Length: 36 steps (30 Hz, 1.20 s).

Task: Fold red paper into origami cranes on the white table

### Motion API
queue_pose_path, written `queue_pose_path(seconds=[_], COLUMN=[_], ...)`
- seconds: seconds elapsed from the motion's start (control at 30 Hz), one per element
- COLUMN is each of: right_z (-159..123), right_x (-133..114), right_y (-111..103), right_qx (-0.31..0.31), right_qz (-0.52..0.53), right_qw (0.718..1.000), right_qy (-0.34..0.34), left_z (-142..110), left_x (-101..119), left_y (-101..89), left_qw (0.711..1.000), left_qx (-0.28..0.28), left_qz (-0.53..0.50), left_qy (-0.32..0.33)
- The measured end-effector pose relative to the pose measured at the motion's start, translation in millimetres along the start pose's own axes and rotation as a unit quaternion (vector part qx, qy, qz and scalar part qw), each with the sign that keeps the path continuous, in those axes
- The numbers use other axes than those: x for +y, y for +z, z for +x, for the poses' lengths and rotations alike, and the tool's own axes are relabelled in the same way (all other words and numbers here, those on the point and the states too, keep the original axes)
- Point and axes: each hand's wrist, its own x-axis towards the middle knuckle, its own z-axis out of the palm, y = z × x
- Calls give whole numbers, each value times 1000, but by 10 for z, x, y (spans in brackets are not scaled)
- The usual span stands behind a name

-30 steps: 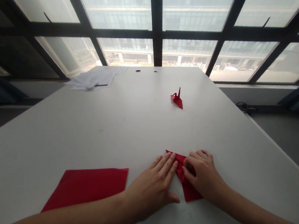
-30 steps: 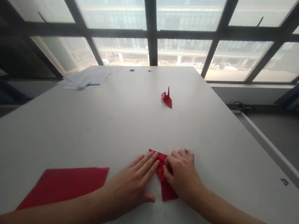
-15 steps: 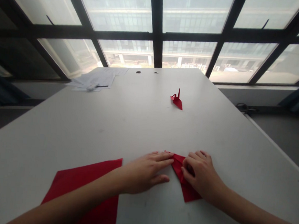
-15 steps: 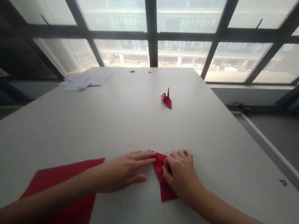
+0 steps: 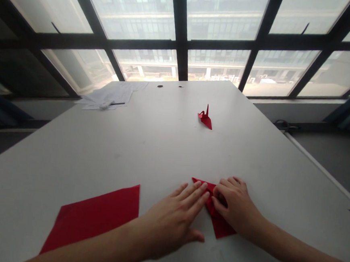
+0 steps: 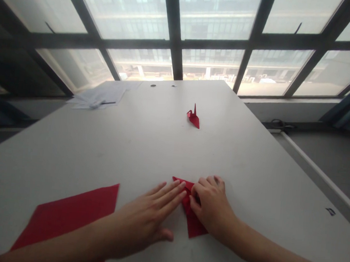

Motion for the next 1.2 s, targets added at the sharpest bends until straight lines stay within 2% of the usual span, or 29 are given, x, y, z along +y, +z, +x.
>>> queue_pose_path(seconds=[0.17, 0.5, 0.63, 0.73, 0.83, 0.9, 1.0, 1.2], right_z=[-6, -57, -56, -115, -253, -357, -475, -583], right_x=[-7, -43, -45, -73, -143, -185, -197, -164], right_y=[-17, -22, -97, -204, -242, -200, -89, 58], right_qx=[-7, 6, 26, 26, 0, -33, -49, 17], right_qz=[-8, -32, -23, -2, -35, -59, -90, -112], right_qw=[1000, 999, 999, 998, 993, 987, 984, 985], right_qy=[0, -13, -16, -52, -115, -146, -147, -128], left_z=[-5, 9, 19, 31, 37, 37, 36, 52], left_x=[-16, -94, -109, -110, -105, -105, -108, -90], left_y=[118, 124, 173, 194, 195, 188, 179, 186], left_qw=[1000, 999, 997, 997, 996, 996, 996, 995], left_qx=[-19, 19, 25, 23, 23, 19, 17, 19], left_qz=[18, 42, 62, 73, 79, 81, 82, 95], left_qy=[5, 27, 29, 28, 28, 29, 28, 18])
